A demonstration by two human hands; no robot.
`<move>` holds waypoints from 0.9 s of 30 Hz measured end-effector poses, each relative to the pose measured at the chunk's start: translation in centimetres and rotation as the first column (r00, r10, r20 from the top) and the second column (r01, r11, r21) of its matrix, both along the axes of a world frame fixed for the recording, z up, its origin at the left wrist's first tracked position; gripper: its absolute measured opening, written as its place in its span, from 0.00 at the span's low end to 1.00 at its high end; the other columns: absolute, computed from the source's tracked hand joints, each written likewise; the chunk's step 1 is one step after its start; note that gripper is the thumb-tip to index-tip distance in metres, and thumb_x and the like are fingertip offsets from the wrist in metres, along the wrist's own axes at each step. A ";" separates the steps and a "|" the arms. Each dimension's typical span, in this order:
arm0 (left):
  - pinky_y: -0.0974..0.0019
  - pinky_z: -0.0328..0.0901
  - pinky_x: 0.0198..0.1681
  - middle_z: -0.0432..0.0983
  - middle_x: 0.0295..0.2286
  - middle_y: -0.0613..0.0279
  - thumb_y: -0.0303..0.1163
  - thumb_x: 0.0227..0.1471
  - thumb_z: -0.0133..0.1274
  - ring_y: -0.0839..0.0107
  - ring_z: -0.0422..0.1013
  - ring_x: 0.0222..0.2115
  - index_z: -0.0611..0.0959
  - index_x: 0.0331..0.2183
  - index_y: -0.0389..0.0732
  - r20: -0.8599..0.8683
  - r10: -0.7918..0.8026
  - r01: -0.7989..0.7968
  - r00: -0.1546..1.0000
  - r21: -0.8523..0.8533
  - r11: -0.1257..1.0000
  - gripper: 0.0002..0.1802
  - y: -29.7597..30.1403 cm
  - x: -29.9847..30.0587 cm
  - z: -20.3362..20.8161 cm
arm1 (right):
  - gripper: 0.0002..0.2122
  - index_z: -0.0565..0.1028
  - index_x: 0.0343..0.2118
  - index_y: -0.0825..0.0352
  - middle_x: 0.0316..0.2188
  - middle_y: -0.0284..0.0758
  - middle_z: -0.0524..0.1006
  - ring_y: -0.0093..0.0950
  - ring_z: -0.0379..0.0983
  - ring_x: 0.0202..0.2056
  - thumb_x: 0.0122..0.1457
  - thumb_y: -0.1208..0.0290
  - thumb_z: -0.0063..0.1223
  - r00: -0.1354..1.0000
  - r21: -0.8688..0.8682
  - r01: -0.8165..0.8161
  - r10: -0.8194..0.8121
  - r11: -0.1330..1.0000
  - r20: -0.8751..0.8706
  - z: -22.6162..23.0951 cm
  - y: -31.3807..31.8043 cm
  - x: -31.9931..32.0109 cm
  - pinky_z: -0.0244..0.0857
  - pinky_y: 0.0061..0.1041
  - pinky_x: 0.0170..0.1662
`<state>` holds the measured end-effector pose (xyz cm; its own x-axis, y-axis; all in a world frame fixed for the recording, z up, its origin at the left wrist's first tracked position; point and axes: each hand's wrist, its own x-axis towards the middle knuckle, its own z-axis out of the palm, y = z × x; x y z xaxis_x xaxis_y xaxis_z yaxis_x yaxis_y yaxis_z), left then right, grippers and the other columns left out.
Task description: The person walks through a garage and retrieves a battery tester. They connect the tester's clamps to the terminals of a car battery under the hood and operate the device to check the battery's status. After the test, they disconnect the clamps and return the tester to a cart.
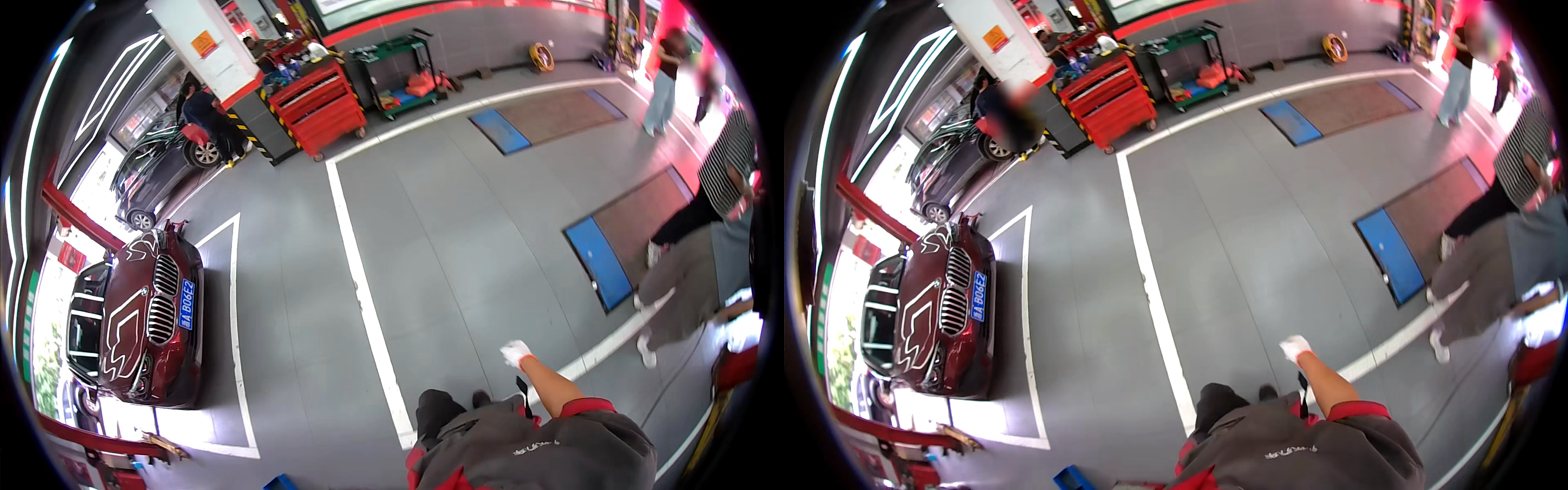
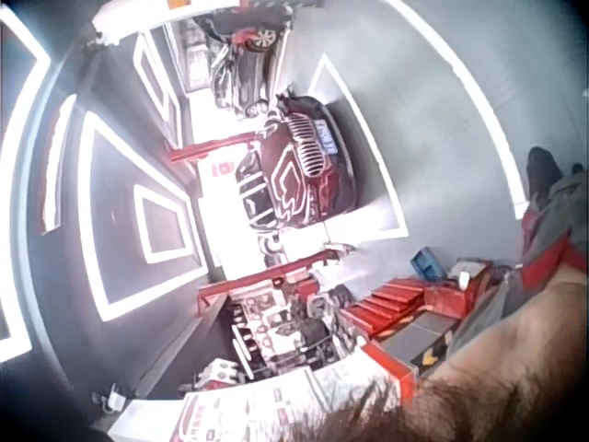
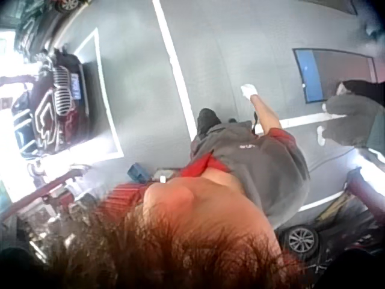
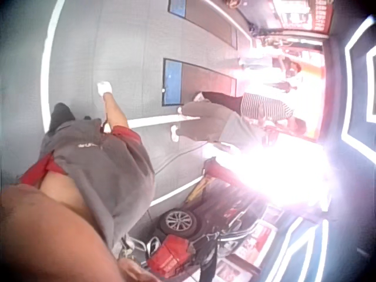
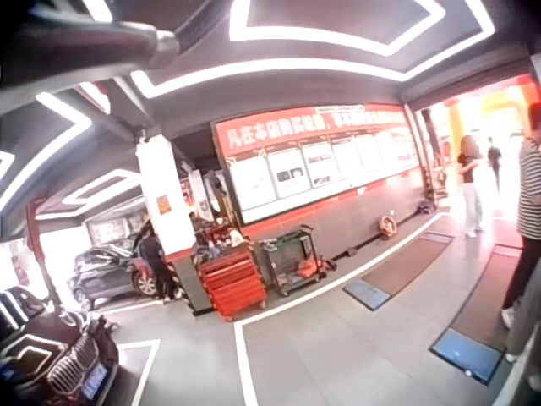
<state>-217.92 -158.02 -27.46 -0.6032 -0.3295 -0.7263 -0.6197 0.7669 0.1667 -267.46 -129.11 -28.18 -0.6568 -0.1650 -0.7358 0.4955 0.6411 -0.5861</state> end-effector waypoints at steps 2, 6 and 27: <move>0.49 0.71 0.41 0.79 0.40 0.48 0.39 0.56 0.46 0.49 0.77 0.38 0.83 0.34 0.43 0.092 0.297 -0.305 0.950 0.093 0.948 0.14 -2.2 -5.3 -1.3 | 0.11 0.77 0.37 0.69 0.25 0.33 0.77 0.25 0.74 0.25 0.58 0.65 0.53 0.985 -0.077 -0.062 0.048 0.995 -0.164 6.3 -8.2 -8.5 0.68 0.27 0.31; 0.49 0.70 0.43 0.77 0.42 0.45 0.39 0.57 0.44 0.47 0.75 0.40 0.82 0.37 0.40 0.145 0.413 -0.432 0.899 0.146 0.890 0.16 -11.1 -16.7 -4.1 | 0.10 0.76 0.35 0.69 0.24 0.33 0.77 0.24 0.74 0.25 0.59 0.66 0.52 0.959 -0.091 -0.087 0.059 0.992 -0.276 8.1 -20.8 -20.8 0.68 0.27 0.30; 0.59 0.70 0.31 0.78 0.28 0.56 0.38 0.55 0.50 0.61 0.74 0.28 0.81 0.32 0.40 -0.501 0.279 -0.179 0.819 0.239 0.954 0.12 -72.6 -79.8 -0.1 | 0.11 0.82 0.39 0.56 0.40 0.34 0.82 0.34 0.79 0.42 0.52 0.69 0.54 0.461 0.425 -0.835 0.866 0.350 0.193 -15.2 -44.5 -37.1 0.73 0.29 0.40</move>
<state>-297.71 -230.65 -27.57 -0.8311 -0.4056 -0.3804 -0.5537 0.5413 0.6327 -304.57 -173.61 -43.41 -0.3860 -0.3642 -0.8475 -0.4831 0.8625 -0.1506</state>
